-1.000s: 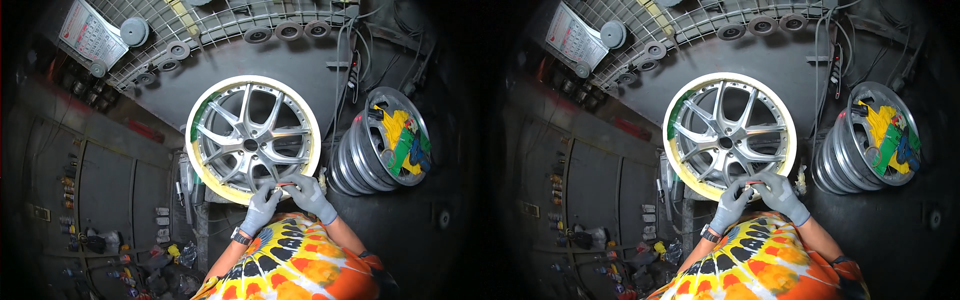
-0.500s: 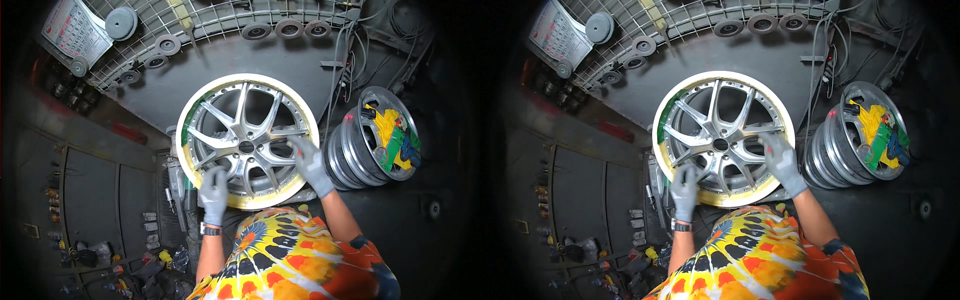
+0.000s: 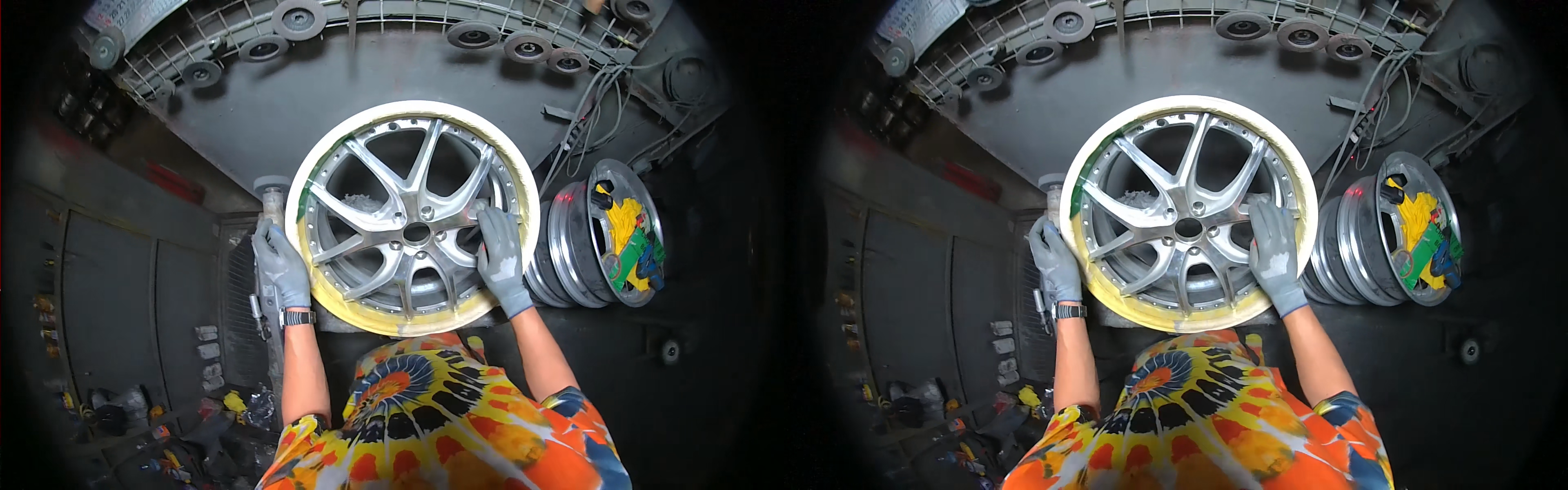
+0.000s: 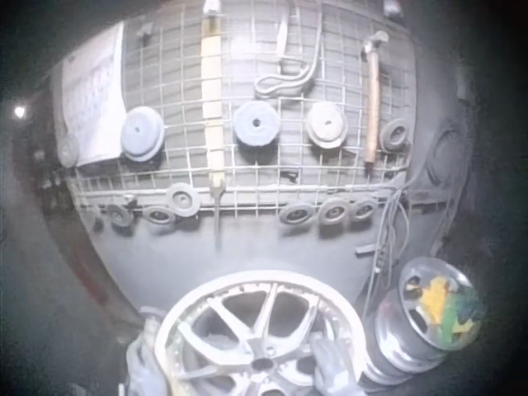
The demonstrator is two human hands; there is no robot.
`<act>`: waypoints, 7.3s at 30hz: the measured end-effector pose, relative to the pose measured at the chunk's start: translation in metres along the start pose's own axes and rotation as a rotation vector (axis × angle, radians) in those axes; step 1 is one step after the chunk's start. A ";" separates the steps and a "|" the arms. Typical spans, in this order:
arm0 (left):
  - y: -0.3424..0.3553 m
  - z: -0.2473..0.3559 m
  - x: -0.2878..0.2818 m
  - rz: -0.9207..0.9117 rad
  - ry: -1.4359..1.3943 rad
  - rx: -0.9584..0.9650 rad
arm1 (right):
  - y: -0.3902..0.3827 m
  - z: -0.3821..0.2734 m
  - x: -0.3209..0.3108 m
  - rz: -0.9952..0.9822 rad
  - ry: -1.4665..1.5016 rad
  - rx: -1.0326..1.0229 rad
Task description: The person applies masking tape to the edge of a car rim and then uses a power grinder to smooth the inner spokes.
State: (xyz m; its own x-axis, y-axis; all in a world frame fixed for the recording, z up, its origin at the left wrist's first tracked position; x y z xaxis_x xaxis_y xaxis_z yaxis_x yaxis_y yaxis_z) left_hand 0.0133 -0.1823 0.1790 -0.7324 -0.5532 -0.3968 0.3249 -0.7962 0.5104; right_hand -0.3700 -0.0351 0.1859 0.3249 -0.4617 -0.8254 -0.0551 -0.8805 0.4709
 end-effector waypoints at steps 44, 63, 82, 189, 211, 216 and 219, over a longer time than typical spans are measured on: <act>-0.029 -0.016 0.026 0.109 0.124 -0.041 | 0.050 0.036 0.026 -0.431 -0.244 0.083; -0.034 -0.020 0.028 0.056 0.126 -0.060 | -0.012 0.010 0.032 0.000 -0.229 -0.067; -0.036 -0.014 0.036 0.084 0.301 -0.142 | 0.066 0.044 0.019 -0.580 -0.188 0.099; -0.293 0.156 -0.112 -0.768 -0.692 -0.578 | -0.173 -0.123 -0.094 -0.411 1.008 0.405; -0.319 0.264 -0.095 -1.068 -0.783 0.213 | -0.174 -0.104 -0.123 0.321 1.504 0.592; -0.275 0.269 -0.073 -0.935 -0.695 0.319 | -0.168 -0.172 -0.144 0.228 1.480 0.412; -0.223 0.249 -0.065 -0.748 -0.876 0.204 | -0.172 -0.223 -0.136 0.146 1.427 0.374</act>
State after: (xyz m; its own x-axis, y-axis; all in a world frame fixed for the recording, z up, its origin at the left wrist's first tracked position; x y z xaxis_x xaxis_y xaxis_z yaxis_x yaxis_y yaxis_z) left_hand -0.1604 0.0923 0.2808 -0.8883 0.4583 -0.0294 -0.4060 -0.7539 0.5165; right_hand -0.1939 0.2032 0.2869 0.9139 -0.2479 0.3215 -0.3299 -0.9150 0.2323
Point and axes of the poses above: each hand's wrist, its own y-axis towards the middle knuckle, its own x-axis out of the palm, z = x × y, the point moved 1 cm from there along y, towards the middle knuckle, and after that the axes turned 1 degree about y, right-handed, at the moved point
